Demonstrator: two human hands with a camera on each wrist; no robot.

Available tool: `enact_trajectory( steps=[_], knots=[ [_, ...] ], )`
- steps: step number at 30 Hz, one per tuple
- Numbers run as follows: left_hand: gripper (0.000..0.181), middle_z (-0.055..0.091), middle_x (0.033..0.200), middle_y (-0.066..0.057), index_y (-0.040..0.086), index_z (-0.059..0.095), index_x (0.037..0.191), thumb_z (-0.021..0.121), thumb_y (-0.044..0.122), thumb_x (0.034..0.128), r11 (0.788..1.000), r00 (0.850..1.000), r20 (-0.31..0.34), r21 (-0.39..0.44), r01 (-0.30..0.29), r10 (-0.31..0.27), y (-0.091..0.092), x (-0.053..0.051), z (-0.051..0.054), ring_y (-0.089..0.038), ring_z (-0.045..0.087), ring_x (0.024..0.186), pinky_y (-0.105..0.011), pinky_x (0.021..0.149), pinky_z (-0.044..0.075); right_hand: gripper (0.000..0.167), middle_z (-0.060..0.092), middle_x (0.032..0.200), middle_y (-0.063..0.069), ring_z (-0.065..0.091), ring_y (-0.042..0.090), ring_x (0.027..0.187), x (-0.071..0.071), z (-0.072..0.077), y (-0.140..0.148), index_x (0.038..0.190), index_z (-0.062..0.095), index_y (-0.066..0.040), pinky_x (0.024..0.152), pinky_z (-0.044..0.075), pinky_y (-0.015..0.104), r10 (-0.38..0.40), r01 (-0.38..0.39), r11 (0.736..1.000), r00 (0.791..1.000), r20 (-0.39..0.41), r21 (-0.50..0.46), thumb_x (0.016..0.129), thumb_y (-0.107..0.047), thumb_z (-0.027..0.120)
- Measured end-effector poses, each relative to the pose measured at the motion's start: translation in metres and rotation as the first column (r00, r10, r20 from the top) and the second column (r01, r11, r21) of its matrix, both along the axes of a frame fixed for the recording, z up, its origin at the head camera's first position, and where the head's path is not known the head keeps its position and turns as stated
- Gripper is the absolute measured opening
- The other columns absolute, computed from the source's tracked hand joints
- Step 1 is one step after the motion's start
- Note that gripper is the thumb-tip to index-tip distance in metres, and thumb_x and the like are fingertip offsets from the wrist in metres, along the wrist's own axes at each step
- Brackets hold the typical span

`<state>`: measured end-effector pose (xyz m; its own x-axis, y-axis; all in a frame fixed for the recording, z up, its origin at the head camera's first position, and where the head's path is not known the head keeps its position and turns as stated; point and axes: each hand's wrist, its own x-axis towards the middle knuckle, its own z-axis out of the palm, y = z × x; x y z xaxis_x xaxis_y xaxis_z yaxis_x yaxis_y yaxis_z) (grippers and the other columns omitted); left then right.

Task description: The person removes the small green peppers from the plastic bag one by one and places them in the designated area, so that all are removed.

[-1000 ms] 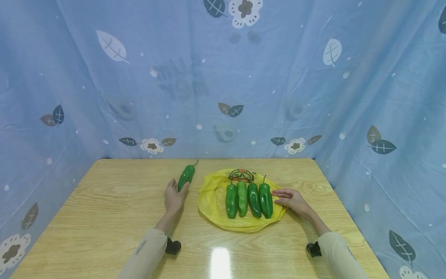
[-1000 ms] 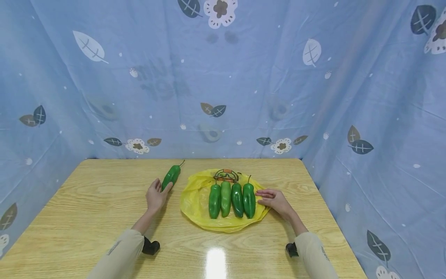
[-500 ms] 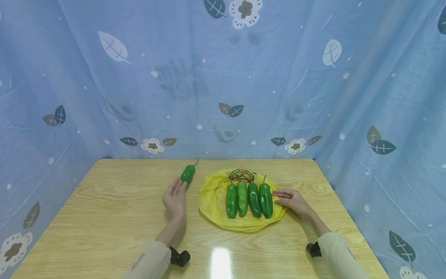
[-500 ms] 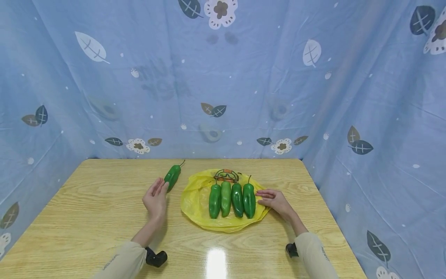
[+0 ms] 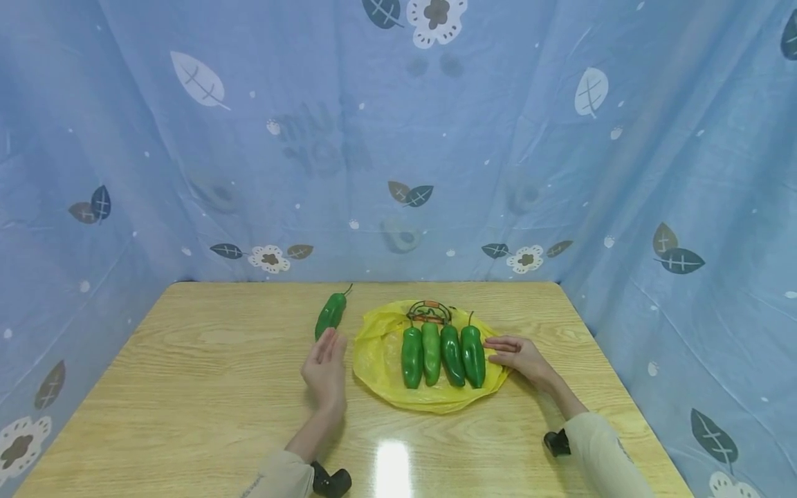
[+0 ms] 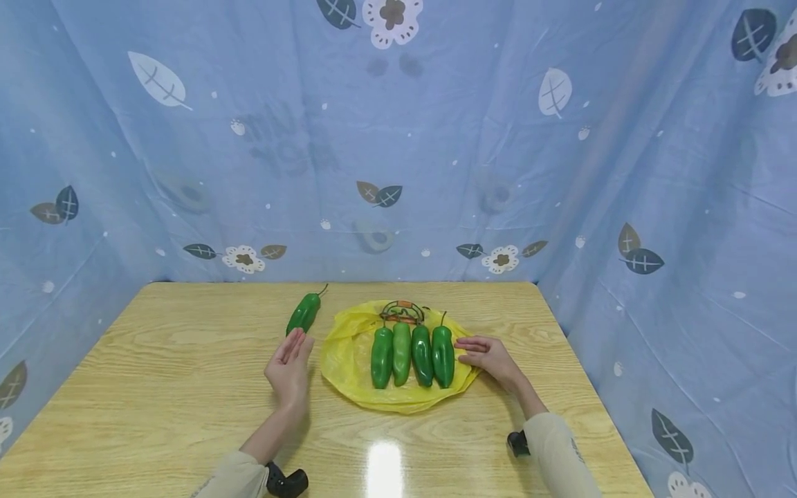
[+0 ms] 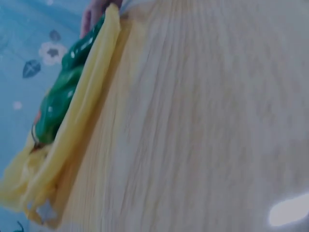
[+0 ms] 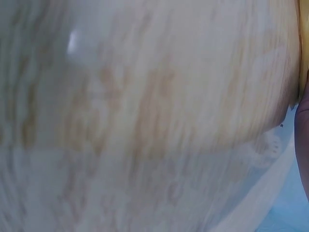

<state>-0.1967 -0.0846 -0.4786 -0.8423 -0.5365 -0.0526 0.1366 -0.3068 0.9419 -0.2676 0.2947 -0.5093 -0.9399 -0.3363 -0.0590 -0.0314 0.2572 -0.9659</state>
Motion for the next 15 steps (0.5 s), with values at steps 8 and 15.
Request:
enact_trajectory(
  steps=[8,15],
  knots=[
    [0.045,0.056,0.132,-0.020,-0.004,0.055,0.129,0.069,0.000,0.0860,0.999,0.999,-0.051,0.044,0.011,-0.009,0.029,0.015,0.006,-0.026,0.053,0.124,-0.018,0.094,0.048,0.042,0.064,0.121,0.016,0.064,0.007,0.103,-0.001,0.001,-0.002,0.125,0.055,0.012,0.087,0.054,0.019,0.013,-0.014,1.000,0.999,-0.037,-0.024,0.088,-0.005,0.067],
    [0.048,0.056,0.132,-0.020,-0.004,0.054,0.130,0.070,-0.003,0.0843,0.997,0.998,-0.050,0.051,0.050,-0.047,0.054,0.025,0.011,-0.028,0.053,0.124,-0.022,0.098,0.046,0.050,0.054,0.129,0.030,0.063,0.008,0.105,0.002,0.004,-0.002,0.130,0.047,0.016,0.088,0.053,0.019,0.017,-0.017,0.999,1.000,-0.005,-0.027,0.089,-0.006,0.067]
  ],
)
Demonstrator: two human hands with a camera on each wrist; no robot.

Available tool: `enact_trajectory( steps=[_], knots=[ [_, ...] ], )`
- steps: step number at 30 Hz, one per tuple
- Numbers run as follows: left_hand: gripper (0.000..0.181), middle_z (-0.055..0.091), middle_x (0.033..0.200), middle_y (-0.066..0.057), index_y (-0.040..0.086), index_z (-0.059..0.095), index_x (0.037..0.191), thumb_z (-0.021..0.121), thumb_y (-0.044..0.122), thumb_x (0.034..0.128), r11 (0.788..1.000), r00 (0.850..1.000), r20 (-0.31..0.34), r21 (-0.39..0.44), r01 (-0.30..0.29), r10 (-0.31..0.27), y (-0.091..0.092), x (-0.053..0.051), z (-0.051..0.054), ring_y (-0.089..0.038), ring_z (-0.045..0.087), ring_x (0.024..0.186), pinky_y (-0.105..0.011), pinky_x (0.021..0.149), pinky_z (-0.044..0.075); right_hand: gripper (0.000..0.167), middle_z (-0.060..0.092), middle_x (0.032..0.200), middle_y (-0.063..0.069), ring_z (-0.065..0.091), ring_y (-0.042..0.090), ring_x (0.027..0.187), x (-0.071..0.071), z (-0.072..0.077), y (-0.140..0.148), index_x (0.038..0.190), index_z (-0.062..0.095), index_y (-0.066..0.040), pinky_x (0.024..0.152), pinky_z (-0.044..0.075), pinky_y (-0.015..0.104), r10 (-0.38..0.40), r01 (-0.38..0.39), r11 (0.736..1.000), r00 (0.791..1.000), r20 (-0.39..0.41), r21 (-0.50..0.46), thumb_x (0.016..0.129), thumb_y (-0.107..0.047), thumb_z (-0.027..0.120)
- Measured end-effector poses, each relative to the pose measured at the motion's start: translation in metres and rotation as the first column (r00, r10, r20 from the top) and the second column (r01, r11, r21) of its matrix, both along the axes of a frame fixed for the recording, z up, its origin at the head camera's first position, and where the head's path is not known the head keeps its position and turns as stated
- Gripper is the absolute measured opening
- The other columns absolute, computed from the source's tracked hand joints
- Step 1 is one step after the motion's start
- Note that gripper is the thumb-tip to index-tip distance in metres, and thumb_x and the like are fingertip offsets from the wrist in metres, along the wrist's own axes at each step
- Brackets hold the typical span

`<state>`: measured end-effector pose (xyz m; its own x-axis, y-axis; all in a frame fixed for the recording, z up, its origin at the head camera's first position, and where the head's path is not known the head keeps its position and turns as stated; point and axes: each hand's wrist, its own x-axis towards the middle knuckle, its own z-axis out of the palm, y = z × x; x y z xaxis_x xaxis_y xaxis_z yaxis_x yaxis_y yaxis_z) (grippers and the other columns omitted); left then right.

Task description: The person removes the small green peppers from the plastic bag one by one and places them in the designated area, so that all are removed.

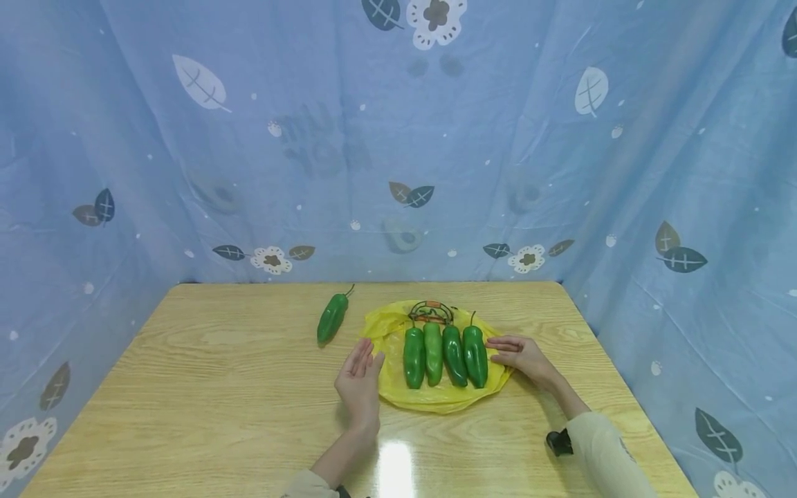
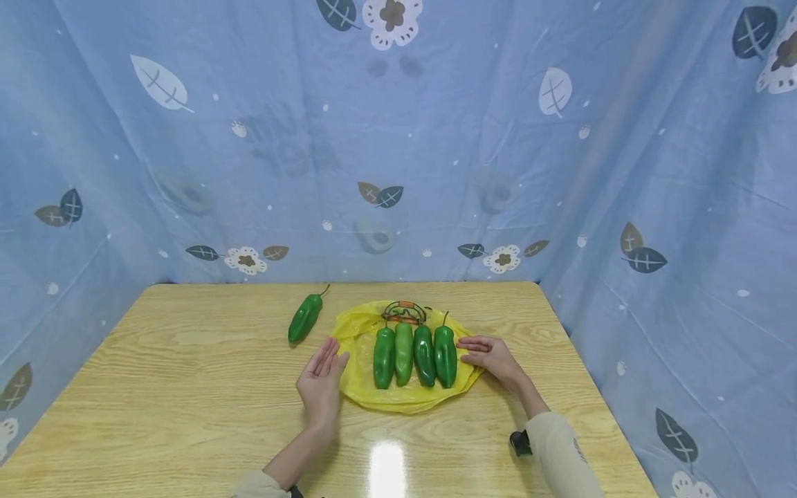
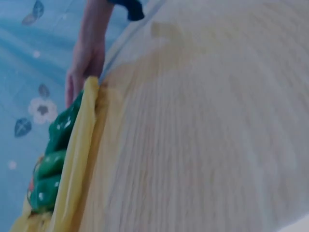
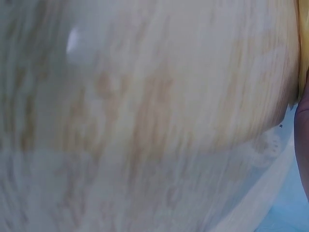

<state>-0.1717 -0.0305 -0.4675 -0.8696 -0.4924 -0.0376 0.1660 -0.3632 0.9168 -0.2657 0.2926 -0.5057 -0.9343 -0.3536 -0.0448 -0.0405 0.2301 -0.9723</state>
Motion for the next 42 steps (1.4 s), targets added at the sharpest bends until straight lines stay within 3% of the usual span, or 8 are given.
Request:
enact_trajectory(
  steps=[6,13,16,22,27,34,42],
  knots=[
    [0.048,0.056,0.132,-0.018,-0.004,0.054,0.131,0.070,-0.002,0.0848,0.998,0.997,-0.044,0.001,0.059,-0.059,0.023,0.003,-0.006,-0.027,0.052,0.124,-0.023,0.100,0.045,0.049,0.057,0.126,0.027,0.064,0.005,0.102,0.001,-0.001,0.004,0.128,0.049,0.016,0.085,0.054,0.018,-0.021,0.021,1.000,1.000,-0.006,-0.003,0.088,-0.004,0.068],
    [0.055,0.050,0.139,-0.015,-0.001,0.048,0.136,0.068,-0.002,0.0852,0.989,0.989,-0.015,0.020,0.146,-0.146,0.046,0.010,-0.020,-0.028,0.045,0.131,-0.023,0.103,0.041,0.047,0.057,0.127,0.026,0.061,0.023,0.112,0.009,-0.003,0.007,0.127,0.052,0.013,0.089,0.052,0.019,-0.022,0.023,0.999,1.000,-0.005,0.048,0.090,-0.009,0.068],
    [0.057,0.047,0.142,-0.013,0.002,0.047,0.138,0.069,0.001,0.0851,0.986,0.986,0.003,-0.011,0.164,-0.164,0.052,0.010,-0.025,-0.028,0.042,0.133,-0.024,0.104,0.039,0.047,0.056,0.127,0.028,0.060,0.027,0.113,0.012,-0.004,0.008,0.128,0.051,0.014,0.088,0.053,0.019,-0.027,0.027,0.998,1.000,-0.003,0.049,0.090,-0.009,0.067],
    [0.062,0.044,0.145,-0.007,0.011,0.046,0.142,0.069,0.001,0.0849,0.979,0.991,0.046,-0.155,0.135,-0.129,0.053,0.003,-0.033,-0.027,0.039,0.135,-0.026,0.106,0.038,0.049,0.055,0.129,0.028,0.059,0.028,0.114,0.009,-0.006,0.001,0.129,0.050,0.014,0.090,0.053,0.022,-0.006,0.006,1.000,1.000,0.001,0.027,0.090,-0.008,0.067],
    [0.062,0.045,0.145,-0.007,0.009,0.046,0.141,0.069,-0.002,0.0844,0.967,0.995,0.019,-0.233,0.099,-0.098,0.047,-0.003,-0.037,-0.027,0.040,0.135,-0.029,0.106,0.038,0.048,0.056,0.127,0.027,0.056,0.036,0.118,0.003,-0.007,-0.007,0.129,0.050,0.013,0.091,0.052,0.023,0.007,-0.007,1.000,1.000,-0.003,0.018,0.089,-0.007,0.068],
    [0.062,0.047,0.144,-0.003,0.013,0.048,0.140,0.069,-0.003,0.0840,0.964,0.991,0.075,-0.236,0.125,-0.110,0.042,-0.007,-0.041,-0.025,0.041,0.134,-0.028,0.105,0.039,0.046,0.057,0.127,0.027,0.053,0.039,0.119,-0.001,-0.004,-0.010,0.129,0.051,0.014,0.092,0.052,0.023,0.009,-0.009,1.000,1.000,-0.008,0.005,0.089,-0.005,0.066],
    [0.066,0.044,0.146,-0.005,0.013,0.047,0.141,0.071,-0.002,0.0818,0.947,0.979,0.153,-0.271,0.172,-0.134,0.046,-0.008,-0.044,-0.027,0.039,0.135,-0.031,0.105,0.040,0.046,0.058,0.126,0.026,0.058,0.027,0.116,0.000,-0.004,-0.002,0.128,0.052,0.013,0.092,0.052,0.022,-0.017,0.018,1.000,1.000,-0.016,0.017,0.089,-0.006,0.067]
  ],
)
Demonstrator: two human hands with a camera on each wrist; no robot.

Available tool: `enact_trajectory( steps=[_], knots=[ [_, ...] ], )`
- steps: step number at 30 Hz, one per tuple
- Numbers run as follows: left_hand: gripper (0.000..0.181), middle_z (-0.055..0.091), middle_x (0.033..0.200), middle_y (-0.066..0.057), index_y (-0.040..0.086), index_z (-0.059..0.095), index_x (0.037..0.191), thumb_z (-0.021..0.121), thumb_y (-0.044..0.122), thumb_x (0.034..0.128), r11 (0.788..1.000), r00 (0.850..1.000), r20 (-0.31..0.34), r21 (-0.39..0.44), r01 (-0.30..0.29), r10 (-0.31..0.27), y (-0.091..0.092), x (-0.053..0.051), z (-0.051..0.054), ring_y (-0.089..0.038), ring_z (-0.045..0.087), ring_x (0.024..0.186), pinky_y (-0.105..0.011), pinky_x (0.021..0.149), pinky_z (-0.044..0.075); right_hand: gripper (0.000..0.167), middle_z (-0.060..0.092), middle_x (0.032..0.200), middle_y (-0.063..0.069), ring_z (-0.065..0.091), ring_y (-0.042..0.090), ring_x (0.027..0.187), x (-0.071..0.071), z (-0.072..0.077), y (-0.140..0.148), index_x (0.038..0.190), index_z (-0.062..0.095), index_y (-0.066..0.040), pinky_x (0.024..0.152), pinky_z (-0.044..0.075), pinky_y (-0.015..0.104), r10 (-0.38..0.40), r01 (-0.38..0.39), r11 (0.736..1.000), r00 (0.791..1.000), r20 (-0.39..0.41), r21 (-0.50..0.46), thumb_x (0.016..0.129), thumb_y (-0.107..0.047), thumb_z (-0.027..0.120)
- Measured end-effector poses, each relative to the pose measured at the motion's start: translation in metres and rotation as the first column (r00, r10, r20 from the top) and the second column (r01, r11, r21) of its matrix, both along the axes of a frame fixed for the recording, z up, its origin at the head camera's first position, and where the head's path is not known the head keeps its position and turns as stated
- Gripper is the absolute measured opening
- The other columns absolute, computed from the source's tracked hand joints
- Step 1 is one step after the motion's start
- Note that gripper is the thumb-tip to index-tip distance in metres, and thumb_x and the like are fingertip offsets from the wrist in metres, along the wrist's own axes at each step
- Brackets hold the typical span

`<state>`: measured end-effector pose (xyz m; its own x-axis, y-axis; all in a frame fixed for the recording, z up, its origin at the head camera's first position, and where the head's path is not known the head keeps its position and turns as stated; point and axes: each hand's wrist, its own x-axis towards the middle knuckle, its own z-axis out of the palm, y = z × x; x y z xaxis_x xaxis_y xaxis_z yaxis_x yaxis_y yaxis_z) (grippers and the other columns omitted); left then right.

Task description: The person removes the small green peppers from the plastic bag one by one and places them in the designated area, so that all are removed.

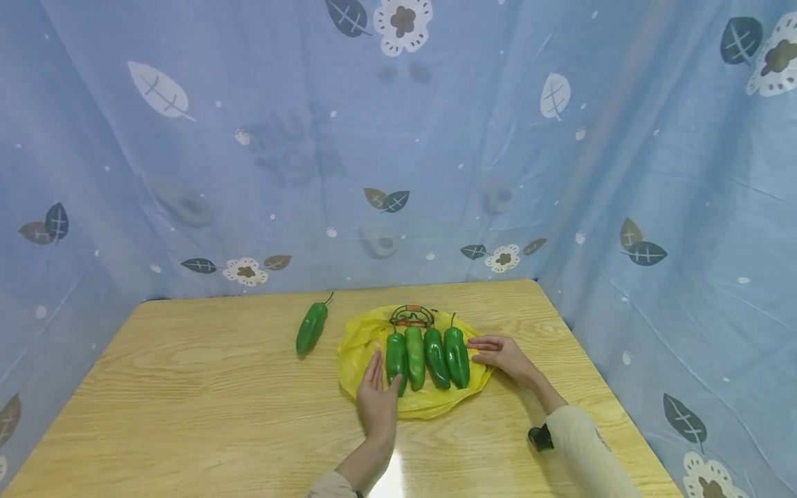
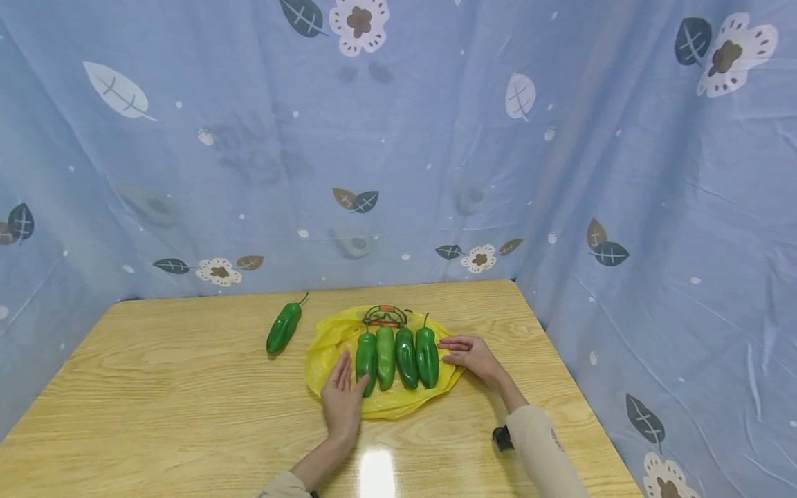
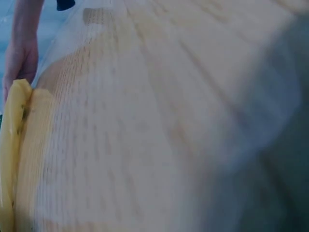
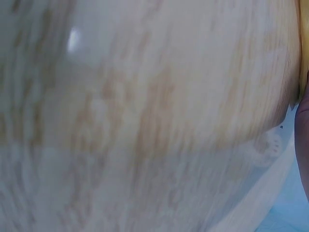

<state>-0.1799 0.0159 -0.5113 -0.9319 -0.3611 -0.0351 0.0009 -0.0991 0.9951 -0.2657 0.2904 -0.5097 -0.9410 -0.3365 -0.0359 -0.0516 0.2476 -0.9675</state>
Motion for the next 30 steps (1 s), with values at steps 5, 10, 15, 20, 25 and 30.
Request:
enact_trajectory(
  steps=[5,10,15,20,25,30],
  knots=[
    [0.071,0.039,0.149,-0.005,0.014,0.043,0.144,0.073,0.002,0.0808,0.997,0.999,0.041,-0.078,0.012,-0.009,0.0011,-0.0001,-0.0011,-0.029,0.037,0.136,-0.036,0.107,0.038,0.046,0.057,0.127,0.027,0.057,0.032,0.116,0.0014,0.0016,0.0001,0.128,0.051,0.014,0.091,0.053,0.022,-0.003,0.003,1.000,1.000,-0.001,0.003,0.089,-0.005,0.066],
    [0.072,0.035,0.151,-0.009,0.008,0.041,0.144,0.073,0.000,0.0804,0.993,0.999,0.043,-0.113,0.035,-0.030,0.0018,-0.0019,-0.0030,-0.033,0.035,0.136,-0.040,0.108,0.036,0.047,0.054,0.129,0.030,0.054,0.038,0.118,0.0029,0.0036,0.0002,0.129,0.049,0.015,0.091,0.053,0.022,0.007,-0.007,1.000,1.000,0.001,-0.003,0.090,-0.005,0.066],
    [0.064,0.035,0.149,-0.016,0.000,0.040,0.143,0.066,-0.006,0.0845,0.994,0.998,0.007,-0.084,0.066,-0.066,0.0025,-0.0027,0.0001,-0.034,0.036,0.135,-0.039,0.108,0.036,0.046,0.056,0.128,0.028,0.056,0.034,0.118,0.0021,0.0039,-0.0003,0.128,0.051,0.014,0.092,0.053,0.023,-0.003,0.003,1.000,1.000,0.004,0.004,0.089,-0.006,0.067],
    [0.058,0.035,0.149,-0.018,-0.005,0.042,0.140,0.064,-0.006,0.0864,0.990,0.997,-0.005,-0.115,0.081,-0.082,0.0034,-0.0008,0.0029,-0.033,0.038,0.134,-0.039,0.107,0.038,0.047,0.056,0.129,0.027,0.052,0.039,0.121,0.0016,0.0022,0.0000,0.128,0.052,0.012,0.093,0.052,0.023,-0.018,0.018,1.000,1.000,0.017,0.003,0.089,-0.007,0.068],
    [0.067,0.038,0.147,-0.018,-0.005,0.043,0.139,0.072,-0.005,0.0777,0.979,0.998,0.036,-0.198,0.056,-0.050,0.0035,0.0004,0.0030,-0.035,0.042,0.131,-0.041,0.105,0.040,0.047,0.056,0.129,0.026,0.051,0.039,0.121,0.0009,0.0010,0.0001,0.128,0.053,0.012,0.093,0.052,0.024,-0.021,0.022,1.000,1.000,0.020,-0.004,0.088,-0.007,0.069],
    [0.070,0.040,0.143,-0.024,-0.009,0.041,0.138,0.072,-0.010,0.0755,0.975,0.998,0.038,-0.216,0.049,-0.042,0.0019,-0.0001,0.0009,-0.038,0.045,0.127,-0.043,0.103,0.043,0.049,0.054,0.130,0.028,0.051,0.038,0.122,0.0009,0.0012,0.0008,0.129,0.050,0.014,0.093,0.051,0.023,-0.008,0.008,1.000,1.000,0.022,-0.015,0.089,-0.007,0.068]
  ],
)
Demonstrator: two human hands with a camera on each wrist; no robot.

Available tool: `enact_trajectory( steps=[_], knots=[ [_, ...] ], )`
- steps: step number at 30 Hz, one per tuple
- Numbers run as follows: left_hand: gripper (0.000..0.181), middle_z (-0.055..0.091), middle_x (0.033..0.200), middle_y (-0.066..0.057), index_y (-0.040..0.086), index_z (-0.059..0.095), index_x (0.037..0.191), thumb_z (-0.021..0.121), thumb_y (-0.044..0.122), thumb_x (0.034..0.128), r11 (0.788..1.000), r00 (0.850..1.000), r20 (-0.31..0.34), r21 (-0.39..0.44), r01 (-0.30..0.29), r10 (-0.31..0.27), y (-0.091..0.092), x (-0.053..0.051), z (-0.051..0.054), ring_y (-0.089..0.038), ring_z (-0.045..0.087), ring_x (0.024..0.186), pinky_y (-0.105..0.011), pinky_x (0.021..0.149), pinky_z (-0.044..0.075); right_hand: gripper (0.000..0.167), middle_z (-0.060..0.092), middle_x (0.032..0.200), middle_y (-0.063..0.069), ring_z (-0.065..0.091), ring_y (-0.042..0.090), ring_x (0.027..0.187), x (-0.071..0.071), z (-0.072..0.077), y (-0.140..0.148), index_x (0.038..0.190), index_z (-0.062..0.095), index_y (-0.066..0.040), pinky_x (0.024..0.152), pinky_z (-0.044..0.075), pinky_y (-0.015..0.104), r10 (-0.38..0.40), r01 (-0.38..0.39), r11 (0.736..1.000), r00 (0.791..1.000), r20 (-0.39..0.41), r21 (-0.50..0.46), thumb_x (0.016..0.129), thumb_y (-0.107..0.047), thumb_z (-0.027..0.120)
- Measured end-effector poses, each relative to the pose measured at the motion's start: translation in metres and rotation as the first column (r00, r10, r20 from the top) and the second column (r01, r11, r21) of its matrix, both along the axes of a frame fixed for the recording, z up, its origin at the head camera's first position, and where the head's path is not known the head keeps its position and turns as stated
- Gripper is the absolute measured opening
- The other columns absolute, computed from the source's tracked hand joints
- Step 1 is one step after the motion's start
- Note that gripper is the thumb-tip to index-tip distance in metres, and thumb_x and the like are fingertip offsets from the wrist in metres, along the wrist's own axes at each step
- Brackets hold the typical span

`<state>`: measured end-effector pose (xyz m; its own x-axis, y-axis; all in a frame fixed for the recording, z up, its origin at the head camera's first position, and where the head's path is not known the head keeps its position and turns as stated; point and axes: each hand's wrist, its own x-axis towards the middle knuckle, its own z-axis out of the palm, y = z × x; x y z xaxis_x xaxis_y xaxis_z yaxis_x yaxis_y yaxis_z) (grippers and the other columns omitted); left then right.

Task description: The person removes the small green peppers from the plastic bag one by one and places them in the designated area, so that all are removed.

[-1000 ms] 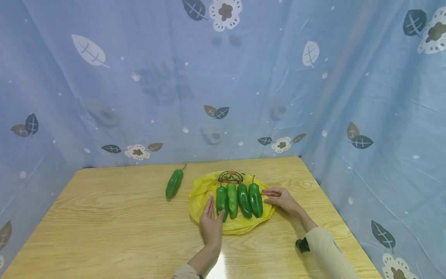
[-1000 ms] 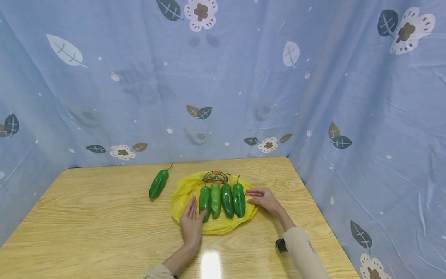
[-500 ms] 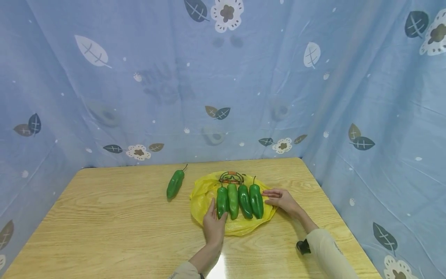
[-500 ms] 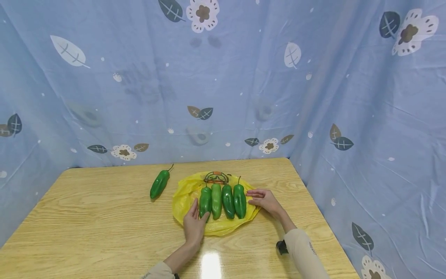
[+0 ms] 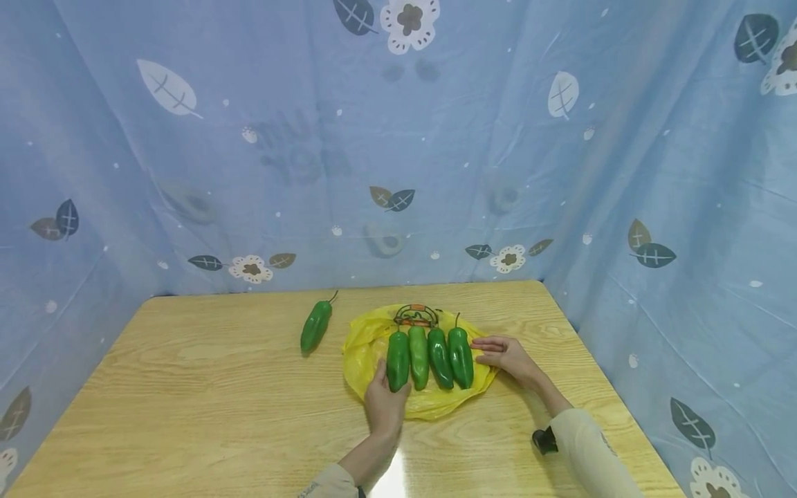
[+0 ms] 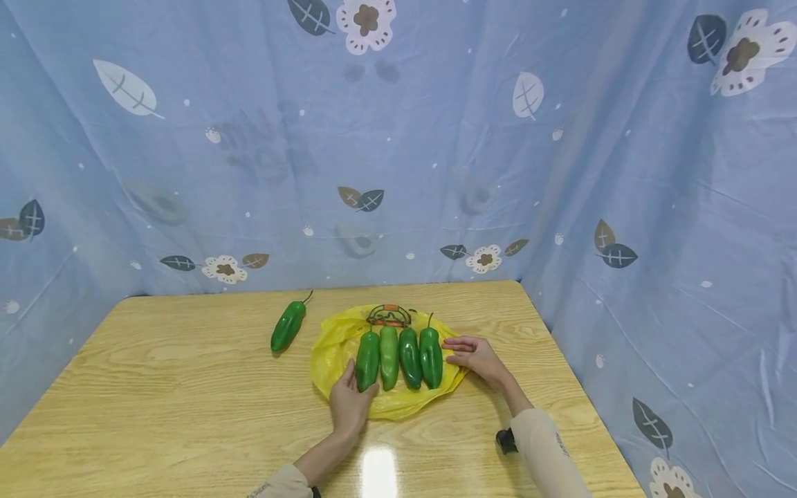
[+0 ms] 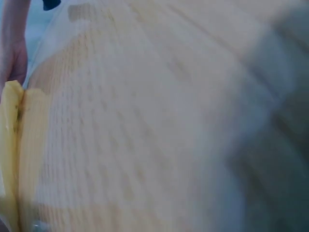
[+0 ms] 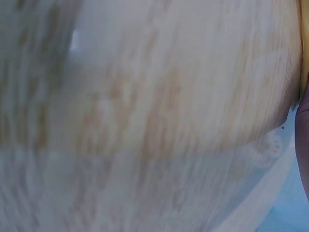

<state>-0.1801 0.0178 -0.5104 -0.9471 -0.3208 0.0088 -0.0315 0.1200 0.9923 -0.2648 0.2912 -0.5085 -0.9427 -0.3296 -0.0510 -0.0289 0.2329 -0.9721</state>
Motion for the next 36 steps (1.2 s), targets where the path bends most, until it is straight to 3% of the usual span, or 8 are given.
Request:
enact_trajectory(
  steps=[8,17,21,25,29,32,36],
  knots=[
    [0.060,0.055,0.129,-0.025,-0.005,0.050,0.134,0.074,-0.002,0.0788,0.997,0.999,0.048,0.074,0.003,-0.007,-0.005,-0.002,0.000,-0.039,0.055,0.117,-0.039,0.093,0.052,0.049,0.054,0.130,0.028,0.051,0.038,0.121,0.001,0.001,0.000,0.129,0.049,0.014,0.093,0.052,0.022,-0.002,0.002,1.000,1.000,0.009,0.000,0.089,-0.005,0.068],
    [0.064,0.055,0.130,-0.023,0.001,0.052,0.135,0.078,0.007,0.0771,0.980,0.992,0.121,0.197,0.008,-0.033,-0.013,-0.001,0.005,-0.036,0.057,0.117,-0.031,0.086,0.056,0.049,0.055,0.130,0.027,0.051,0.039,0.122,0.001,0.000,0.000,0.129,0.050,0.014,0.093,0.051,0.022,-0.008,0.007,1.000,1.000,0.005,0.010,0.089,-0.006,0.068],
    [0.065,0.057,0.129,-0.021,0.003,0.053,0.135,0.080,0.011,0.0760,0.976,0.991,0.121,0.214,0.024,-0.051,-0.017,0.003,0.008,-0.034,0.059,0.115,-0.031,0.087,0.055,0.049,0.055,0.130,0.027,0.052,0.038,0.121,0.000,0.000,0.000,0.129,0.050,0.013,0.093,0.051,0.022,-0.005,0.005,1.000,1.000,0.006,0.016,0.089,-0.007,0.068],
    [0.064,0.057,0.129,-0.022,0.002,0.053,0.133,0.080,0.010,0.0758,0.970,0.993,0.088,0.238,0.051,-0.074,-0.022,0.007,0.015,-0.033,0.060,0.114,-0.029,0.089,0.054,0.049,0.054,0.130,0.028,0.052,0.039,0.121,0.000,0.001,0.000,0.130,0.049,0.014,0.093,0.052,0.023,-0.001,0.001,1.000,1.000,0.007,0.015,0.089,-0.007,0.068],
    [0.062,0.055,0.130,-0.024,-0.001,0.051,0.134,0.078,0.005,0.0778,0.955,0.995,0.001,0.278,0.100,-0.104,-0.027,0.007,0.026,-0.034,0.057,0.117,-0.027,0.090,0.053,0.049,0.054,0.130,0.028,0.052,0.038,0.120,0.000,0.002,0.000,0.129,0.049,0.014,0.092,0.052,0.022,0.000,0.000,1.000,1.000,-0.003,0.013,0.089,-0.006,0.068],
    [0.060,0.054,0.130,-0.027,-0.005,0.051,0.133,0.077,0.002,0.0787,0.946,0.991,-0.079,0.296,0.129,-0.111,-0.033,0.003,0.033,-0.036,0.056,0.116,-0.027,0.088,0.054,0.049,0.055,0.129,0.028,0.056,0.031,0.118,-0.001,0.001,0.000,0.128,0.050,0.014,0.092,0.052,0.021,0.000,0.001,1.000,1.000,-0.017,0.016,0.088,-0.006,0.068],
    [0.059,0.052,0.131,-0.028,-0.007,0.051,0.132,0.076,0.000,0.0788,0.939,0.987,-0.131,0.318,0.131,-0.094,-0.044,-0.004,0.040,-0.038,0.058,0.114,-0.027,0.085,0.055,0.049,0.056,0.127,0.029,0.062,0.019,0.111,0.000,-0.001,-0.001,0.127,0.050,0.015,0.091,0.052,0.022,-0.005,0.005,1.000,1.000,-0.024,0.005,0.087,-0.005,0.069]
  ],
)
